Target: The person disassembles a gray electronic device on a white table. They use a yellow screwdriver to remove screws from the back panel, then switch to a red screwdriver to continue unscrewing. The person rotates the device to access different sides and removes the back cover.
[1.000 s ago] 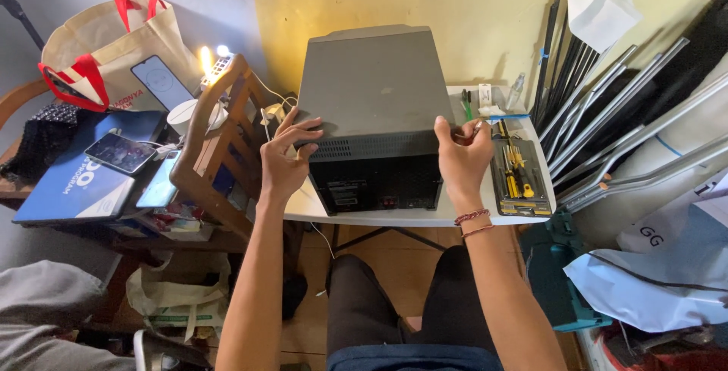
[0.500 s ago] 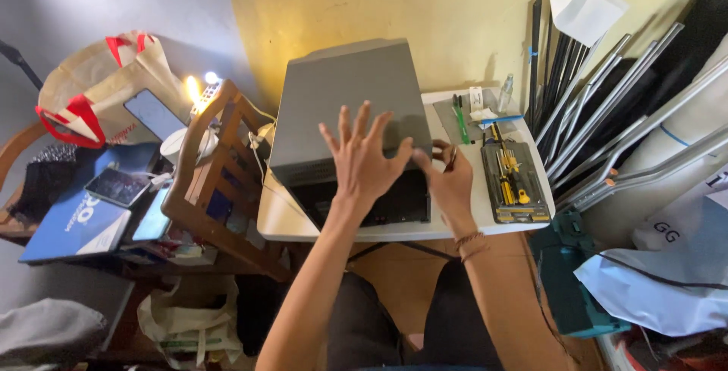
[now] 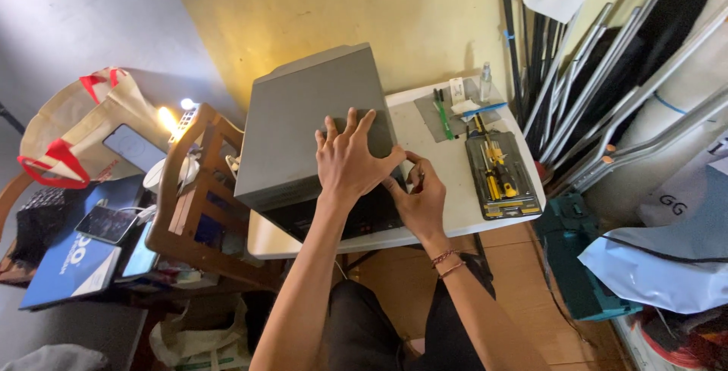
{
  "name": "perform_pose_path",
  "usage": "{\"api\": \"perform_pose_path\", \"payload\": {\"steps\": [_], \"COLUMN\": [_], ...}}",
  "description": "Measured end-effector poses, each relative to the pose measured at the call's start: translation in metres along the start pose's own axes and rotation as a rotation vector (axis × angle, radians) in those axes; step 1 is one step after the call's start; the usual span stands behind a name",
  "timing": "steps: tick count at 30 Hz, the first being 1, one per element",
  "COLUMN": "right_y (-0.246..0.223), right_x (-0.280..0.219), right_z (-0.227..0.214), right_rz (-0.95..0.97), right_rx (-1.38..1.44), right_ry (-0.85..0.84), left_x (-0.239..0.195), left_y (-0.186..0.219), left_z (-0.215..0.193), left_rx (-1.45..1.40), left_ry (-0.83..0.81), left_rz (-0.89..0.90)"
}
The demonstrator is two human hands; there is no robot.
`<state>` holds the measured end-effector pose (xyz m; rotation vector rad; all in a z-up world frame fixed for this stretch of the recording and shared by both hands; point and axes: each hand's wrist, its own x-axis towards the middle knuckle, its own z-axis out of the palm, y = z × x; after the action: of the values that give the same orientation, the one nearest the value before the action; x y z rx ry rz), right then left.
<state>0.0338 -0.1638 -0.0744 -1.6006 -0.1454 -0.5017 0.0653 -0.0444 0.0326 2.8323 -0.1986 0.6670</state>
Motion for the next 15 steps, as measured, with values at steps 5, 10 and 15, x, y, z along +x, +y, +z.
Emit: {"api": "perform_pose_path", "payload": {"steps": [5, 10, 15], "right_y": [-0.004, -0.017, 0.002], "right_x": [-0.009, -0.019, -0.002], "right_z": [0.003, 0.002, -0.007], "right_rz": [-0.037, -0.103, -0.182], "right_rx": [0.035, 0.038, 0.163], "right_ry": [0.02, 0.018, -0.039], "left_x": [-0.001, -0.013, -0.024], "left_y": [-0.001, -0.003, -0.01], "left_z": [-0.002, -0.012, -0.02], "left_rx": [-0.014, -0.036, -0.062], "left_ry": [-0.043, -0.034, -0.006], "left_rz": [0.008, 0.031, 0.129]}}
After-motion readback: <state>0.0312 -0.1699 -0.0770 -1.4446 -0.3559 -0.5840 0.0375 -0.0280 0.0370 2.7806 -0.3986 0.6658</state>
